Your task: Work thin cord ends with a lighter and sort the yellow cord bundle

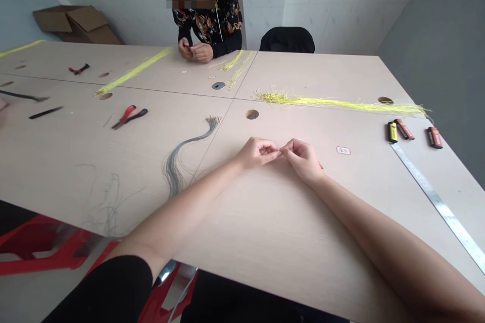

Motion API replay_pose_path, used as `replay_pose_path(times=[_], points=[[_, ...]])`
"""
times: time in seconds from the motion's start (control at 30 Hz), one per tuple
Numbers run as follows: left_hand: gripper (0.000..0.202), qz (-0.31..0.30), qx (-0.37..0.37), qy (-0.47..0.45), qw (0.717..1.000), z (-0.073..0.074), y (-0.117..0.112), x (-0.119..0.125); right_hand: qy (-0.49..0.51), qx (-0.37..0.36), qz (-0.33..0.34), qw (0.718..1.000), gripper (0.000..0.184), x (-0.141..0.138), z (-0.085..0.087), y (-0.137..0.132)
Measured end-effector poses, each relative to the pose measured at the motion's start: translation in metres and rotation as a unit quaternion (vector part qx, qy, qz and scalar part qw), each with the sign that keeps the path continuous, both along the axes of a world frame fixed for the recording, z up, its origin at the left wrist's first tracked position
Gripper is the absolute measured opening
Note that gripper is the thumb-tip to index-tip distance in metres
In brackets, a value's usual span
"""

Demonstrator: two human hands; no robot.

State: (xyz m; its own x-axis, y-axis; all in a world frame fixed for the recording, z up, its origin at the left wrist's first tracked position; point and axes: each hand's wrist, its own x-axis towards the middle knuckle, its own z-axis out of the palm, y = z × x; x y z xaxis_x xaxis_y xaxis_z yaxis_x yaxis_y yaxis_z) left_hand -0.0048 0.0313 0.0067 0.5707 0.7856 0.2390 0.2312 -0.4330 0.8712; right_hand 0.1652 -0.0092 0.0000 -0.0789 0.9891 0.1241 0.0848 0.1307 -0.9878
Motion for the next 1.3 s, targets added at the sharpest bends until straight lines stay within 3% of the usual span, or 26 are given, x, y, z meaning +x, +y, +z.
replay_pose_path(times=[0.27,0.63,1.0,1.3], points=[[0.025,0.014,0.002,0.009,1.000,-0.0018,0.0015,-0.0013,-0.017,-0.001,0.001,1.000,0.028,-0.0001,0.0030,-0.0014],[0.027,0.012,-0.091,-0.024,0.995,-0.0003,0.0048,-0.0034,-0.034,0.003,0.010,0.999,0.026,-0.0006,0.0012,-0.0008],[0.026,0.001,-0.102,-0.037,0.994,-0.0016,0.0072,-0.0051,-0.054,-0.003,0.025,0.998,0.030,-0.0007,0.0023,-0.0015],[0.024,0.002,-0.108,-0.051,0.993,-0.0020,0.0071,-0.0052,-0.016,-0.039,-0.002,0.999,0.028,-0.0005,-0.0005,0.0005]])
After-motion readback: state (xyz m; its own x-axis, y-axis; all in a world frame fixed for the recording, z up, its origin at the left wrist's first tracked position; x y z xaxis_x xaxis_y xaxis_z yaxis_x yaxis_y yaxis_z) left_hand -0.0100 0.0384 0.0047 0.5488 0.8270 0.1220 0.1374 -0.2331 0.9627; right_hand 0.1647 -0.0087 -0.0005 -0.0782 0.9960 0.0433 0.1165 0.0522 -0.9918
